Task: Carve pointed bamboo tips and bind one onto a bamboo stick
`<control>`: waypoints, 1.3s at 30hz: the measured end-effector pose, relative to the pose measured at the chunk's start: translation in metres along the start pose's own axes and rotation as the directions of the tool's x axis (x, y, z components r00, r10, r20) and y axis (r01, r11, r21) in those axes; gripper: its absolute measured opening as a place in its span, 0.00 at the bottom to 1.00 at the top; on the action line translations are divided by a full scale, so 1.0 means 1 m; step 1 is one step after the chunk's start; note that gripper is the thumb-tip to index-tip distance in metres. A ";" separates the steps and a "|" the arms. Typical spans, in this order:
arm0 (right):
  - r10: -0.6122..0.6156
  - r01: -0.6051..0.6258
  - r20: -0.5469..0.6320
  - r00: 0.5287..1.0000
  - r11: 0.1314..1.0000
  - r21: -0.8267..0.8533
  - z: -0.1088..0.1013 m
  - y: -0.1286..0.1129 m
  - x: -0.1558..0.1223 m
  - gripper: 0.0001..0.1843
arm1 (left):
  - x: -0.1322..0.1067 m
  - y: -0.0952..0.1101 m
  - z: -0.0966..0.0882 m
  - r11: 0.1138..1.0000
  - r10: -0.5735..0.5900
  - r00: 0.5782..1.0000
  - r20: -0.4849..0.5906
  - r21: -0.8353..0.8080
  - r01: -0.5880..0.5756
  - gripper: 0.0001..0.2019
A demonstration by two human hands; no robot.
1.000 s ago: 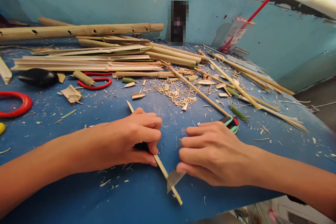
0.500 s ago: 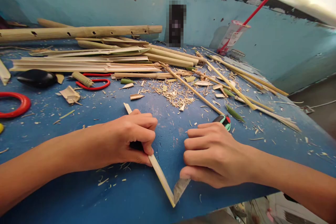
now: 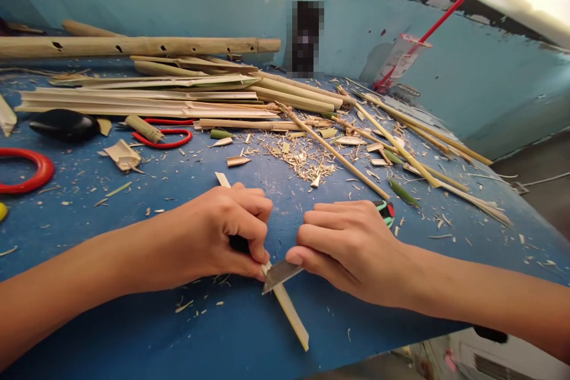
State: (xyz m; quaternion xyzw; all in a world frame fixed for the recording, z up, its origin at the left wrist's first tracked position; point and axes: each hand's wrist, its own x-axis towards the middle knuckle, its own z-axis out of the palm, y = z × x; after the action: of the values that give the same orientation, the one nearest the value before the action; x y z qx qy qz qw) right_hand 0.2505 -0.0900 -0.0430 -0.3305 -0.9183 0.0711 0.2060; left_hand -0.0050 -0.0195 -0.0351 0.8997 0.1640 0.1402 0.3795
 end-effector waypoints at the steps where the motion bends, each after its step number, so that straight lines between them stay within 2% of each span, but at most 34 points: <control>1: -0.022 0.022 -0.010 1.000 1.000 -0.018 0.002 -0.001 0.002 0.27 | 0.000 0.000 0.001 1.000 -0.002 1.000 -0.010 0.000 0.002 0.11; 4: -0.081 0.079 -0.026 0.996 0.995 -0.066 0.006 -0.001 0.005 0.26 | -0.001 0.001 0.002 1.000 -0.014 1.000 -0.023 -0.010 0.014 0.11; 9: -0.096 0.097 0.015 0.995 0.993 -0.071 0.004 -0.001 0.003 0.26 | 0.000 0.003 0.000 1.000 0.007 1.000 0.004 0.007 -0.007 0.12; 14: -0.104 0.107 0.044 0.994 0.992 -0.068 0.000 -0.001 0.004 0.25 | 0.000 -0.003 0.001 1.000 0.030 0.999 0.024 -0.004 -0.030 0.12; 23: -0.089 0.096 0.074 0.993 0.991 -0.090 -0.006 -0.010 -0.016 0.24 | -0.005 -0.012 0.003 0.999 0.027 0.999 0.041 0.025 -0.028 0.10; 39: -0.093 0.113 0.168 0.981 0.988 -0.109 -0.015 -0.012 -0.026 0.23 | 0.002 -0.001 0.000 0.999 -0.033 0.994 0.104 0.031 0.030 0.13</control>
State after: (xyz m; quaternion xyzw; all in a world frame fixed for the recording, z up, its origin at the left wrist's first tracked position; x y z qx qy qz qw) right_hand 0.2683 -0.1164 -0.0346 -0.2873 -0.9505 0.0324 0.1142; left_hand -0.0033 -0.0177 -0.0352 0.9085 0.1599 0.0844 0.3767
